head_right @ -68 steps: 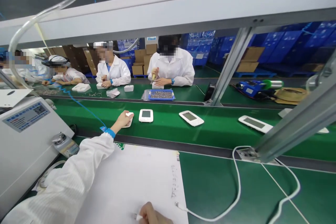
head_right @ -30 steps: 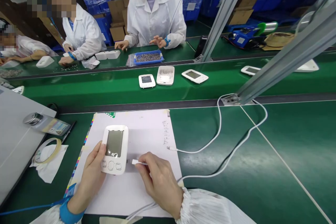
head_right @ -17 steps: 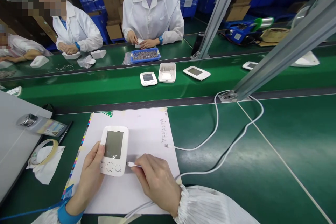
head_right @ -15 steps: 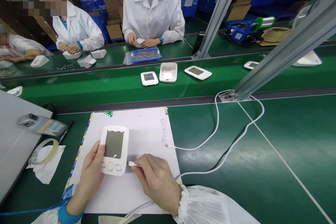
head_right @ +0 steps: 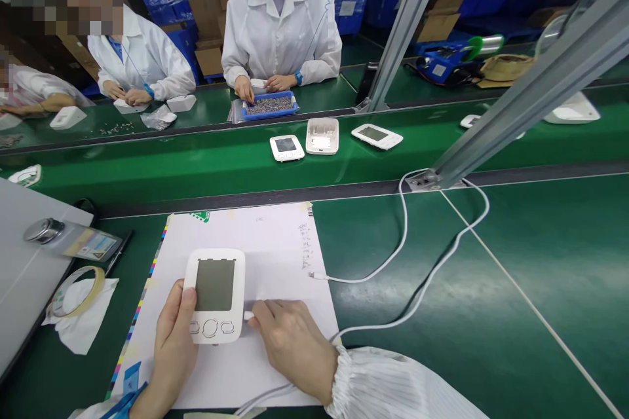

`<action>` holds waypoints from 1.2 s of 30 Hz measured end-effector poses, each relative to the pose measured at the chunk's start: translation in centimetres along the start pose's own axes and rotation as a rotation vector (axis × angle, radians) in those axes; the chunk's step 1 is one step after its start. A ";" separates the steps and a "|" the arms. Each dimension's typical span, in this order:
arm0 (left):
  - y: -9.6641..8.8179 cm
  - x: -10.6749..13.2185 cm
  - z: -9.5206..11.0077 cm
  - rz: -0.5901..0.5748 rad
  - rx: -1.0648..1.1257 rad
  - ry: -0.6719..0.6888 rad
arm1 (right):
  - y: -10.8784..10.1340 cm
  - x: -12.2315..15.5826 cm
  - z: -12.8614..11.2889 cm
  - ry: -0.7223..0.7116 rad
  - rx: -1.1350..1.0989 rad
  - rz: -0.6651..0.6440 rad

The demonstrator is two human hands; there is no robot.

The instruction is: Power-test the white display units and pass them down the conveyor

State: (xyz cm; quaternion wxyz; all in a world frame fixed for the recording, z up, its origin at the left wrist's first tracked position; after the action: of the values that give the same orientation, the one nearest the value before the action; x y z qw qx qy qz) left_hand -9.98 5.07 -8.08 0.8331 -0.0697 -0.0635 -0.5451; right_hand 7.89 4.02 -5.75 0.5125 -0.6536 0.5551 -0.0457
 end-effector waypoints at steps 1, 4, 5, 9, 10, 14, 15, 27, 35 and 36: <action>0.0 0.1 0.1 0.001 -0.004 0.005 | 0.0 0.0 0.0 -0.002 -0.002 -0.004; 0.2 0.1 0.6 -0.008 -0.024 0.013 | 0.2 -0.1 -0.1 0.006 -0.006 -0.009; 0.3 0.0 0.9 -0.016 -0.033 0.015 | 0.3 -0.2 0.0 0.015 -0.003 -0.007; 0.9 -0.3 2.1 -0.111 -0.091 0.027 | -0.1 -0.7 0.9 0.132 -0.028 0.058; 1.1 -0.2 2.3 -0.169 -0.120 0.024 | -0.4 -0.7 1.2 0.172 -0.047 0.079; 1.7 0.3 2.1 -0.473 -0.208 -0.045 | -0.9 -0.4 1.7 0.258 -0.105 0.103; 1.7 0.4 1.9 -0.536 -0.204 -0.060 | -1.0 -0.3 1.7 0.263 -0.114 0.099; 1.4 0.8 0.8 -0.559 -0.198 -0.073 | -1.3 0.2 1.5 0.232 -0.158 0.190; 1.2 0.7 0.9 -0.538 -0.227 0.006 | -1.5 0.2 1.4 0.224 -0.198 0.199; 1.3 0.8 1.0 -0.539 -0.230 0.008 | -1.4 0.3 1.4 0.227 -0.203 0.194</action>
State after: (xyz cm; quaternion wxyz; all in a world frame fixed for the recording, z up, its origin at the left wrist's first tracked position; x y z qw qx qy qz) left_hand -8.55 5.05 -7.05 0.6452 -0.1420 -0.0143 -0.7505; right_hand 9.82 4.49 -5.55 0.3799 -0.6360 0.6716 -0.0130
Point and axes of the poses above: each hand's wrist, its own x-axis away from the middle knuckle, its own y-axis out of the palm, z = x × y, the point moved 6 cm from there along -x, towards the middle knuckle, and after that the axes turned 8 degrees about z, right-handed, at the moved point
